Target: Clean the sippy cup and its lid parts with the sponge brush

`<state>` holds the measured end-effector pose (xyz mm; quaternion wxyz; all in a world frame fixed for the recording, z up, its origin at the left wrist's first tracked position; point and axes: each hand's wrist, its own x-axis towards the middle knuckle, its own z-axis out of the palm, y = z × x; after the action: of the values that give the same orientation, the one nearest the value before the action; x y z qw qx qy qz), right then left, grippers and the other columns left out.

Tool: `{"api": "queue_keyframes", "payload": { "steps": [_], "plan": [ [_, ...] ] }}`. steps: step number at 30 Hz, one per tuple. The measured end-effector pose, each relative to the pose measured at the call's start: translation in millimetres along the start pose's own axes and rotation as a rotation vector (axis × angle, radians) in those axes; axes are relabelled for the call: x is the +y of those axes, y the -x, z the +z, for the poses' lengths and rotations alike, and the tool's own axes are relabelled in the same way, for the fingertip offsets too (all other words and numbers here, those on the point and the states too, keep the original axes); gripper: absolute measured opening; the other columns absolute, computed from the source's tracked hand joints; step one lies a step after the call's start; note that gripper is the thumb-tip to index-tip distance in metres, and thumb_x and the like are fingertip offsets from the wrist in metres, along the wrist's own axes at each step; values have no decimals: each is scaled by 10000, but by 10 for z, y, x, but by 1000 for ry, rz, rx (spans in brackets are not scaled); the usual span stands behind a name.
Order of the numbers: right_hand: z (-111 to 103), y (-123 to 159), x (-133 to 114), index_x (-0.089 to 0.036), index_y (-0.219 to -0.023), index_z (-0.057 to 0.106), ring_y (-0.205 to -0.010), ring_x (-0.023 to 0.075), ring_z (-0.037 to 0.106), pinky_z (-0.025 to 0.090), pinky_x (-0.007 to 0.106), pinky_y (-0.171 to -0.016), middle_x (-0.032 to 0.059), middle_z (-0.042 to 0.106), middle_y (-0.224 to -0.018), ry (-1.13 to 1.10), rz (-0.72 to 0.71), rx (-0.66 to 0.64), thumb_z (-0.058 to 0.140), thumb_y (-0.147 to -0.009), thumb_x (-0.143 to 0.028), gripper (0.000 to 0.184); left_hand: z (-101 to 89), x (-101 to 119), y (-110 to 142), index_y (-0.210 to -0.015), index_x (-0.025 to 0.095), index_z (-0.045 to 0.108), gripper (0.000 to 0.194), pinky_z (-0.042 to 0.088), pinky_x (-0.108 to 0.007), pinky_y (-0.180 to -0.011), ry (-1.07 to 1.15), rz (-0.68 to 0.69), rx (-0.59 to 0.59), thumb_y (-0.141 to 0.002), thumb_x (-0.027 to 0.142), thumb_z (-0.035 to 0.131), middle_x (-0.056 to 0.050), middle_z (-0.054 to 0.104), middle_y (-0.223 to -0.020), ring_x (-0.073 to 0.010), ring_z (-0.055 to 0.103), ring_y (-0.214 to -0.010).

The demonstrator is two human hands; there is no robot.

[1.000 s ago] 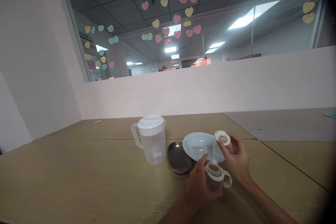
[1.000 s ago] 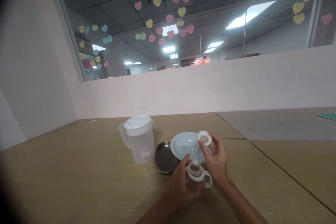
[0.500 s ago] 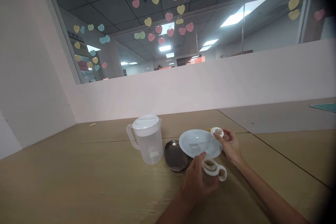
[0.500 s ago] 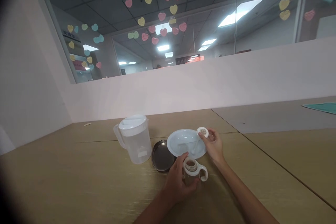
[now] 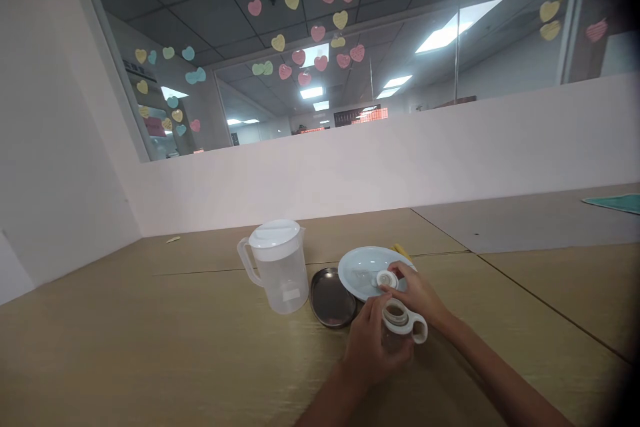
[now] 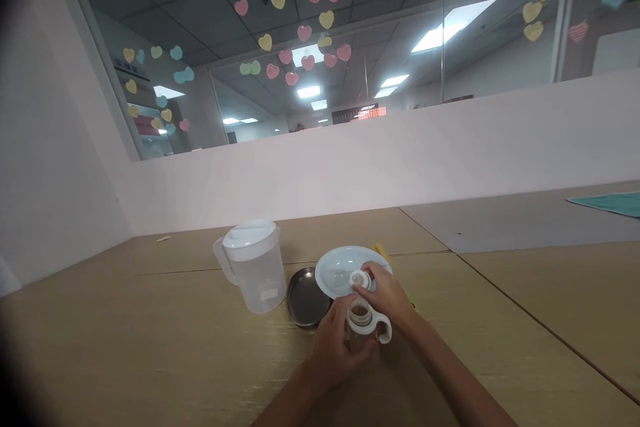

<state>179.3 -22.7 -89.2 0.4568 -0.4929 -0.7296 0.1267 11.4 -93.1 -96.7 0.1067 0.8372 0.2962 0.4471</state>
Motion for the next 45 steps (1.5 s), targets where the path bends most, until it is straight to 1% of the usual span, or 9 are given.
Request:
{"api": "queue_keyframes", "payload": {
  "steps": [4, 8, 10, 13, 20, 24, 29, 39, 45],
  "plan": [
    [-10, 25, -33, -211, -872, 547, -847, 236, 573, 443, 373, -769, 47, 609, -842, 67, 14, -31, 545, -742, -502, 319, -1, 6, -4, -1269, 212, 365, 629, 435, -352, -946, 7, 3, 0, -707, 246, 645, -72, 540, -1158, -201, 512, -1080],
    [0, 21, -1, -230, -1146, 529, -917, 228, 578, 442, 369, -828, 50, 622, -948, -2, 74, 42, 526, -756, -524, 488, 2, 2, 1, -1268, 206, 373, 622, 446, -360, -931, -6, -17, -12, -711, 267, 643, -78, 544, -1152, -208, 522, -1065],
    [-13, 17, -2, -243, -1214, 498, -993, 218, 562, 423, 360, -884, 55, 609, -1052, -68, 62, 73, 489, -788, -519, 508, -1, 2, 3, -1276, 200, 365, 626, 443, -367, -939, -19, -21, -16, -719, 283, 638, -87, 538, -1167, -213, 516, -1079],
    [-43, 22, -29, -232, -1116, 545, -1042, 208, 538, 407, 342, -911, 61, 590, -1107, -135, 19, 124, 454, -820, -490, 403, -4, 2, 7, -1289, 195, 353, 634, 441, -377, -949, -37, -29, -26, -730, 306, 630, -95, 530, -1185, -219, 511, -1093],
    [-76, 53, -98, -207, -942, 460, -792, 191, 571, 455, 321, -712, 32, 600, -865, -106, 145, 270, 466, -804, -506, 329, -2, -11, 19, -1302, 195, 351, 664, 443, -383, -956, -59, -23, -24, -718, 313, 644, -99, 522, -1205, -226, 508, -1110],
    [-83, 46, -99, -209, -985, 480, -799, 201, 591, 459, 329, -718, 33, 629, -876, -65, 132, 228, 474, -800, -493, 339, -13, 3, 13, -1294, 204, 359, 639, 450, -365, -951, -49, -25, -20, -729, 311, 638, -87, 534, -1190, -210, 520, -1096],
    [-77, 34, -71, -208, -940, 589, -943, 227, 594, 445, 359, -842, 67, 655, -997, -34, -39, 191, 451, -819, -430, 288, -14, 4, 13, -1289, 198, 368, 634, 451, -375, -951, -66, -27, -23, -728, 326, 634, -93, 537, -1190, -220, 517, -1104],
    [-107, 54, -82, -219, -802, 626, -796, 225, 611, 455, 347, -721, 52, 680, -870, 29, -25, 80, 382, -867, -454, 345, -19, 7, 10, -1287, 194, 367, 630, 465, -381, -930, -75, -10, -10, -733, 326, 636, -105, 544, -1180, -228, 532, -1087],
    [-91, 56, -93, -232, -759, 601, -716, 200, 600, 428, 293, -636, 28, 673, -799, 112, -49, 90, 372, -876, -464, 346, 1, -22, 16, -1287, 193, 366, 635, 450, -391, -949, -63, -17, -19, -729, 332, 635, -106, 535, -1197, -231, 519, -1105]
  ]
}}
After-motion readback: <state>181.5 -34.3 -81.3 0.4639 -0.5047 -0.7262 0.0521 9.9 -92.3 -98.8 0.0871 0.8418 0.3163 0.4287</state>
